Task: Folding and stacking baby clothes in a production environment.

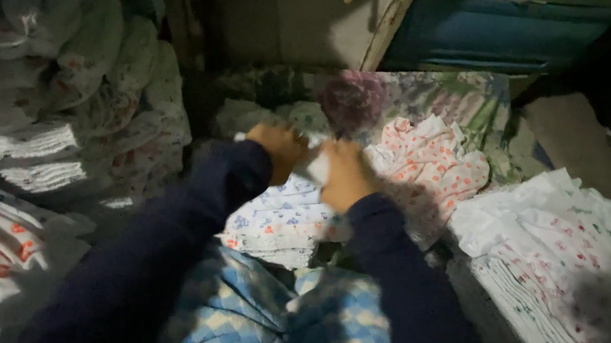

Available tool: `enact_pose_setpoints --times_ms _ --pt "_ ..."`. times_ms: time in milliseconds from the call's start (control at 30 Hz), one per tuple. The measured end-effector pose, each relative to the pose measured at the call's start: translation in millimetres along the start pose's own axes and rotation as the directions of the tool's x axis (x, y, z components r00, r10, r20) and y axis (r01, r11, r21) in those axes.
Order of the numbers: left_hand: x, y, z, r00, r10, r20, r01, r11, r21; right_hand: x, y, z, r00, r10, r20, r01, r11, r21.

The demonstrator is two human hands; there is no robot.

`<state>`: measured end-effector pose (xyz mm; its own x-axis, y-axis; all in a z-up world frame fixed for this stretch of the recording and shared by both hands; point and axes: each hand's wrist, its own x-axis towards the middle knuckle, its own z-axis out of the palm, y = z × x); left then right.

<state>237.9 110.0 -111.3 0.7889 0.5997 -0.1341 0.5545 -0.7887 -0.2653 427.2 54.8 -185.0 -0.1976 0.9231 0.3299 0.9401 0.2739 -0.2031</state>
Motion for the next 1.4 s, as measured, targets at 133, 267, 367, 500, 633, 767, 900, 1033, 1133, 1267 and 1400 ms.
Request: enact_pose_setpoints --times_ms 133,267,367,500,633,767,900,1033,1133,1267,1400 --pt "-39.3 -7.4 -93.4 0.977 -0.031 -0.213 0.023 0.999 -0.043 1.9 -48.4 -161.2 0.986 -0.158 -0.043 0.159 0.987 0.003" --pt "-104.5 1.9 -212.4 0.963 0.169 0.208 -0.147 0.982 -0.12 -27.3 -103.6 -287.6 0.957 -0.125 0.262 0.121 0.992 0.032" --pt "-128.2 14.6 -237.8 0.913 0.235 0.335 -0.173 0.963 -0.205 -48.7 -116.8 -319.8 0.879 0.041 0.474 -0.039 0.999 -0.015" --pt "-114.3 28.7 -189.3 0.946 0.237 0.221 -0.152 0.927 -0.342 -60.8 -112.4 -313.9 0.811 0.062 0.582 -0.089 0.996 0.019" --pt "-109.2 25.2 -175.1 0.888 0.459 -0.021 -0.454 0.87 -0.193 -70.3 -118.1 -321.7 0.822 0.161 0.546 -0.165 0.985 -0.041" --pt "-137.7 32.6 -206.3 0.966 0.247 0.076 -0.231 0.958 -0.169 -90.5 -115.1 -320.0 0.923 0.014 0.385 -0.028 0.999 0.032" --pt "-152.9 51.1 -140.9 0.947 0.319 0.039 -0.277 0.871 -0.405 -114.2 -142.8 -300.2 0.926 -0.079 0.369 0.013 0.984 0.177" --pt "-170.1 138.1 49.3 0.866 0.487 0.117 -0.329 0.729 -0.6 -169.4 -132.0 -215.5 0.782 -0.022 0.623 -0.027 0.997 0.068" --pt "-189.4 204.0 173.1 0.737 0.658 0.157 -0.326 0.548 -0.77 -209.8 -126.9 -163.7 0.627 -0.198 0.754 0.13 0.98 0.149" --pt "-180.5 209.0 197.7 0.644 0.75 0.149 -0.283 0.415 -0.864 -232.8 -110.4 -131.9 0.59 -0.3 0.75 0.012 0.932 0.363" --pt "-178.5 181.9 128.1 0.659 0.735 0.16 -0.233 0.402 -0.885 -248.8 -96.9 -121.5 0.55 -0.447 0.706 -0.134 0.787 0.602"
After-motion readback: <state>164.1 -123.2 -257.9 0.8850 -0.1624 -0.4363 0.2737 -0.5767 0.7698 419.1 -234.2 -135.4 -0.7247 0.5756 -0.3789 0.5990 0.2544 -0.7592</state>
